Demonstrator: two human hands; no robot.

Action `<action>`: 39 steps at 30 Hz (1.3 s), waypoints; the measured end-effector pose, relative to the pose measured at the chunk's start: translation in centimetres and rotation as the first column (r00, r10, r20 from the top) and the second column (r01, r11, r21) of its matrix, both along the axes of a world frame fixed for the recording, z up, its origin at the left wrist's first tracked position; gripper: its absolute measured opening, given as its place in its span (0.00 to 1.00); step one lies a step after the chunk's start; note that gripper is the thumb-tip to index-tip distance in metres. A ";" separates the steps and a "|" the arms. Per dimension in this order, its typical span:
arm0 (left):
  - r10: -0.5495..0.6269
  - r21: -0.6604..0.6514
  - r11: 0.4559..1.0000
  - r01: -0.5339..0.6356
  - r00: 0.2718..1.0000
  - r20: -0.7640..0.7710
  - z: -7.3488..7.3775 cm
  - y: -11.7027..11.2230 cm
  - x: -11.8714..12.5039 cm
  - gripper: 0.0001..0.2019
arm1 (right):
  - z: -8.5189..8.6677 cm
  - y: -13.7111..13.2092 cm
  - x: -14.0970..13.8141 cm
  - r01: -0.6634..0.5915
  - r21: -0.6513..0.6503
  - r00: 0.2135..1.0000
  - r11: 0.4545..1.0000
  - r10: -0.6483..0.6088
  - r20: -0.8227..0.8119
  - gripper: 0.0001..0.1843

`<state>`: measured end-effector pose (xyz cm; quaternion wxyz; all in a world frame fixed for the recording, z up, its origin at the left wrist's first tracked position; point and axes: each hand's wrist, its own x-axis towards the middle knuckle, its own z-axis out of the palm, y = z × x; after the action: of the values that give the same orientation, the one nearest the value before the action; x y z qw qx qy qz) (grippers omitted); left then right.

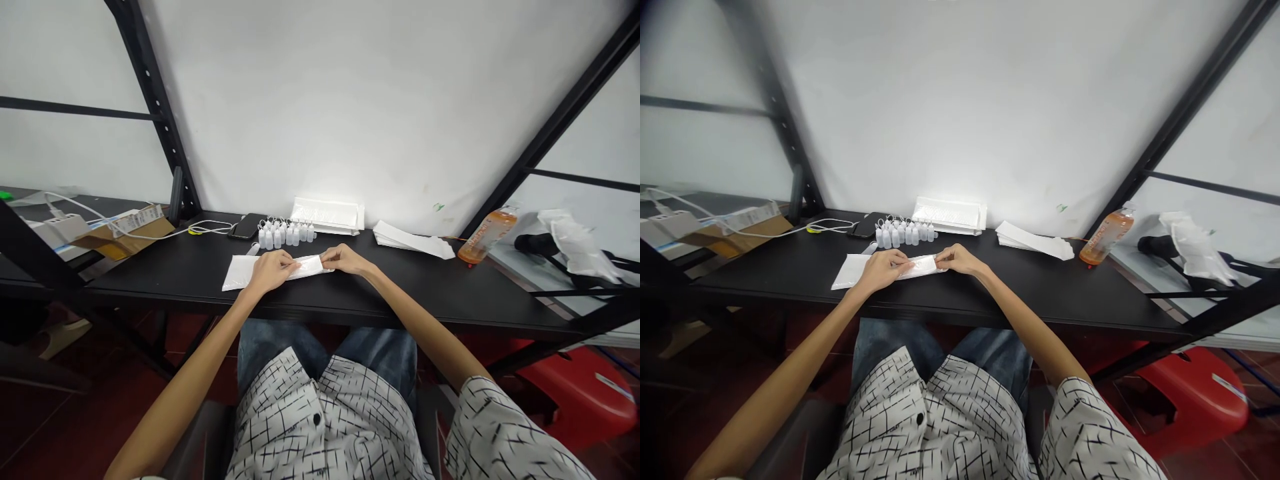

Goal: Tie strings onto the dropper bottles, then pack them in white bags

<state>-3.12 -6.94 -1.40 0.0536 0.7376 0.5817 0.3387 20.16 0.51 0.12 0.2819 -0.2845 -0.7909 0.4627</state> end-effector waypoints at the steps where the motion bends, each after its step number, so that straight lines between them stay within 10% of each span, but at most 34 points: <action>1: 0.000 0.004 1.000 0.000 1.000 -0.003 0.0 0.0 0.0 0.12 | 0.1 0.0 0.0 0.009 -0.006 1.000 1.000 -0.009 0.010 0.12; 6: -0.004 0.006 1.000 0.004 1.000 -0.015 -0.1 0.1 0.2 0.11 | 2.1 1.7 0.6 0.207 0.097 0.970 0.974 -0.217 0.113 0.15; 13: 0.015 0.006 1.000 -0.015 1.000 -0.017 -0.1 -0.1 0.4 0.11 | 5.3 6.3 -3.0 0.414 0.587 0.797 0.696 -0.589 0.136 0.13; 18: 0.017 0.003 1.000 -0.017 0.999 -0.040 0.1 -0.2 0.5 0.11 | 4.2 6.7 -6.3 0.407 0.611 0.712 0.679 -0.655 0.253 0.08; 23: 0.008 0.012 1.000 -0.008 0.999 -0.036 -0.1 -0.2 0.5 0.11 | 3.8 5.8 -4.0 0.552 0.539 0.754 0.636 -0.657 0.002 0.08; 31: 0.031 0.039 0.999 -0.030 0.999 -0.035 0.0 -0.4 0.6 0.11 | 2.9 1.7 1.8 0.516 0.032 0.845 0.856 -0.503 -0.180 0.06; 39: 0.045 0.074 0.996 -0.043 0.999 -0.024 0.1 -0.7 0.6 0.12 | 2.0 -0.4 1.2 0.303 -0.202 0.950 0.931 -0.311 -0.008 0.07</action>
<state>-2.51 -7.63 -1.31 0.0117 0.7304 0.5855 0.3515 21.40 0.15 2.08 0.3365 -0.4219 -0.6810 0.4950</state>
